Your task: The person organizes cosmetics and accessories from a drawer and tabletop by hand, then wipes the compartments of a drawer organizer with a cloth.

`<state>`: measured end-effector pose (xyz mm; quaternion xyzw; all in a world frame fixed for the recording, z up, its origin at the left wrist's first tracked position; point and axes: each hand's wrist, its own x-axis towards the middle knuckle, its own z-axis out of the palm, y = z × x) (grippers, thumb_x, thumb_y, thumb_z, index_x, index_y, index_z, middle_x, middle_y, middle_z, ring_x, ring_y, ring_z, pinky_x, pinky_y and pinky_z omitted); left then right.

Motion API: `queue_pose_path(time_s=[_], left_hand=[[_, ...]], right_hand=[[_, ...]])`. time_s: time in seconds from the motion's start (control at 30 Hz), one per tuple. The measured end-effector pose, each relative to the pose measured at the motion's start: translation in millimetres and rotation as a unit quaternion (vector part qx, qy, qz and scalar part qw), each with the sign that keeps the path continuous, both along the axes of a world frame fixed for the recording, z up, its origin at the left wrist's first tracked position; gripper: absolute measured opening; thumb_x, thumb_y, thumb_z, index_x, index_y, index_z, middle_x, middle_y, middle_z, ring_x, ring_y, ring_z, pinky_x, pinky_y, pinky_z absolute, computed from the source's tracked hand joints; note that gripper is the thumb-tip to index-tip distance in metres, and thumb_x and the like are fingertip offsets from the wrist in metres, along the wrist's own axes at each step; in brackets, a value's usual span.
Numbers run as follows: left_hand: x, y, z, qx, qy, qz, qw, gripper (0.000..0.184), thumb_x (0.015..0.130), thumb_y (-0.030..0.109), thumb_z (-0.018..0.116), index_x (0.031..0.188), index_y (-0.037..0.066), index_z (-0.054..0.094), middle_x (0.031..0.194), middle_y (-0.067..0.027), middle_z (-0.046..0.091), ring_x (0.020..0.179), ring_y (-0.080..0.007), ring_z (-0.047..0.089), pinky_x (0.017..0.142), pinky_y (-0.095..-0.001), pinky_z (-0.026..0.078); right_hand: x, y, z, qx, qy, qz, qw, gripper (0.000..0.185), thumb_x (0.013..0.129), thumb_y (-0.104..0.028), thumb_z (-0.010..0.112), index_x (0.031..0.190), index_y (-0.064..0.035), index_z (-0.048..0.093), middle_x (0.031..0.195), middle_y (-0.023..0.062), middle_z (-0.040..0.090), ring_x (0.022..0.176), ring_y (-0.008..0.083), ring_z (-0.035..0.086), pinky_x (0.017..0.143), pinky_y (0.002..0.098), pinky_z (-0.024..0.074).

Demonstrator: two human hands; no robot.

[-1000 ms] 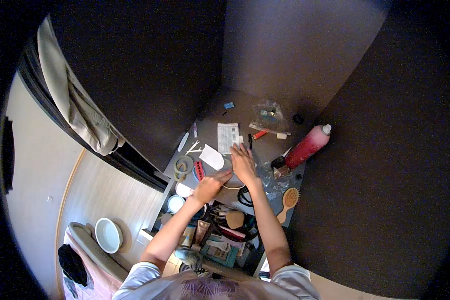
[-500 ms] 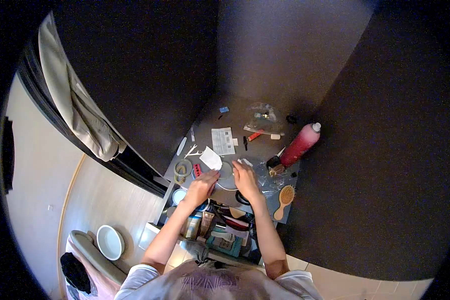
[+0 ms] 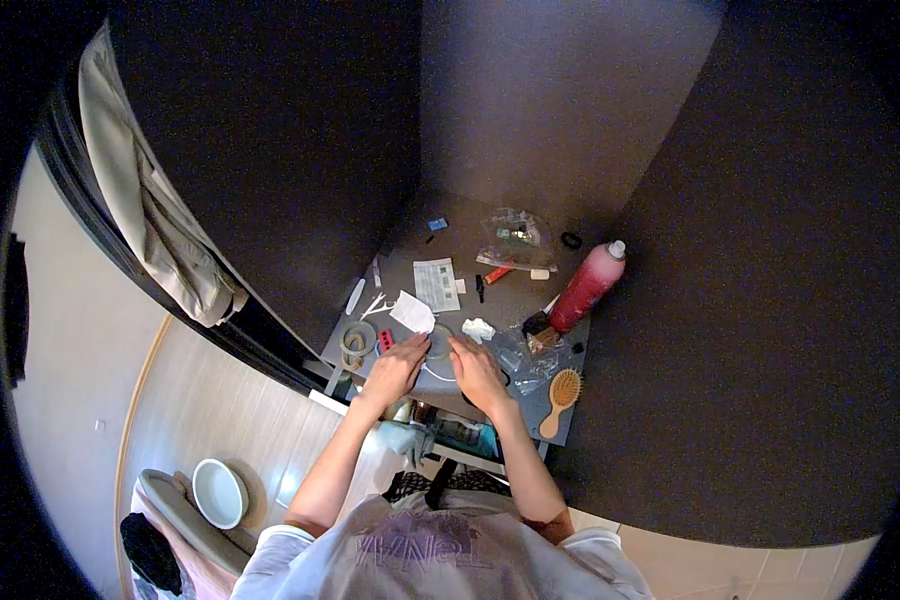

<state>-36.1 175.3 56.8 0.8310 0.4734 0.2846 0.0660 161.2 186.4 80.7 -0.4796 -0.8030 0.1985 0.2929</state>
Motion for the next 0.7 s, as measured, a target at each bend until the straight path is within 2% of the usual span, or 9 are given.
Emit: queue_pose_path(time_s=[0.17, 0.27, 0.37, 0.47, 0.5, 0.57, 0.6, 0.63, 0.7], left_hand=[[0.6, -6.2, 16.4, -0.041, -0.025, -0.002, 0.999, 0.034, 0.085, 0.008, 0.051, 0.116, -0.002, 0.053, 0.123, -0.0174, 0.053, 0.118, -0.0291, 0.049, 0.096, -0.0387, 0.041], [-2.3, -11.5, 18.7, -0.012, -0.038, -0.010, 0.999, 0.031, 0.085, 0.008, 0.053, 0.114, -0.002, 0.055, 0.120, -0.0174, 0.055, 0.115, -0.0289, 0.051, 0.095, -0.0383, 0.041], [-7.3, -21.4, 30.0, 0.019, -0.080, -0.012, 0.997, 0.025, 0.084, 0.008, 0.056, 0.107, -0.001, 0.059, 0.112, -0.0166, 0.060, 0.106, -0.0295, 0.056, 0.089, -0.0375, 0.045], [-23.4, -45.0, 29.0, 0.044, -0.146, 0.036, 0.988, 0.017, 0.081, 0.008, 0.062, 0.096, 0.001, 0.064, 0.096, -0.0130, 0.065, 0.084, -0.0288, 0.063, 0.072, -0.0355, 0.051], [-30.7, -54.3, 21.3, 0.039, -0.143, 0.034, 0.988, 0.017, 0.081, 0.008, 0.062, 0.096, 0.001, 0.064, 0.096, -0.0130, 0.065, 0.084, -0.0288, 0.063, 0.072, -0.0355, 0.051], [-43.2, -70.1, -0.1, -0.059, -0.140, 0.052, 0.987, 0.018, 0.080, 0.009, 0.064, 0.095, 0.001, 0.064, 0.094, -0.0120, 0.065, 0.082, -0.0278, 0.064, 0.071, -0.0349, 0.052], [-46.1, -74.8, -1.3, -0.024, -0.120, 0.018, 0.992, 0.022, 0.078, 0.013, 0.066, 0.096, 0.001, 0.064, 0.095, -0.0108, 0.065, 0.082, -0.0263, 0.063, 0.071, -0.0346, 0.052], [-46.4, -78.8, -3.4, -0.025, -0.120, 0.016, 0.992, 0.022, 0.078, 0.013, 0.066, 0.096, 0.001, 0.064, 0.095, -0.0108, 0.065, 0.082, -0.0263, 0.063, 0.071, -0.0346, 0.052], [-45.3, -91.9, -7.1, -0.002, -0.088, -0.018, 0.996, 0.028, 0.076, 0.019, 0.069, 0.098, 0.002, 0.064, 0.098, -0.0091, 0.065, 0.083, -0.0246, 0.063, 0.070, -0.0341, 0.052]], right_hand=[[1.6, -3.2, 0.2, -0.044, 0.027, -0.002, 0.999, 0.030, 0.088, -0.012, 0.046, 0.114, 0.0015, 0.055, 0.115, 0.0233, 0.056, 0.109, 0.0389, 0.051, 0.094, 0.0427, 0.0404], [0.5, -12.5, 2.3, -0.050, 0.044, -0.025, 0.997, 0.027, 0.087, -0.011, 0.049, 0.110, 0.0016, 0.057, 0.112, 0.0214, 0.058, 0.105, 0.0379, 0.053, 0.090, 0.0418, 0.0428], [0.1, -29.2, 11.0, -0.018, 0.094, -0.053, 0.994, 0.023, 0.086, -0.009, 0.054, 0.106, 0.0013, 0.059, 0.104, 0.0207, 0.061, 0.099, 0.0361, 0.057, 0.085, 0.0389, 0.0452], [0.7, -62.1, -3.9, 0.006, 0.081, -0.061, 0.995, 0.020, 0.083, -0.011, 0.061, 0.101, -0.0029, 0.062, 0.090, 0.0159, 0.063, 0.084, 0.0335, 0.059, 0.074, 0.0376, 0.0471], [-6.0, -79.8, 12.2, -0.046, 0.088, -0.072, 0.993, 0.018, 0.083, -0.013, 0.060, 0.098, -0.0037, 0.061, 0.089, 0.0136, 0.062, 0.084, 0.0329, 0.058, 0.073, 0.0397, 0.0478], [-4.4, -97.5, -14.7, -0.031, 0.082, -0.021, 0.996, 0.019, 0.081, -0.014, 0.062, 0.098, -0.0044, 0.062, 0.092, 0.0122, 0.062, 0.086, 0.0320, 0.057, 0.075, 0.0390, 0.0476], [-8.4, -103.1, -16.0, 0.031, 0.058, -0.012, 0.998, 0.023, 0.080, -0.017, 0.064, 0.098, -0.0047, 0.062, 0.096, 0.0101, 0.061, 0.091, 0.0293, 0.056, 0.078, 0.0376, 0.0470], [-12.9, -107.7, -17.9, 0.030, 0.058, -0.014, 0.998, 0.023, 0.080, -0.017, 0.064, 0.098, -0.0047, 0.062, 0.096, 0.0101, 0.061, 0.091, 0.0293, 0.056, 0.078, 0.0376, 0.0470], [-26.7, -122.8, -22.5, 0.082, -0.035, -0.002, 0.996, 0.027, 0.078, -0.019, 0.066, 0.100, -0.0041, 0.062, 0.100, 0.0083, 0.059, 0.092, 0.0272, 0.056, 0.079, 0.0365, 0.0466]])
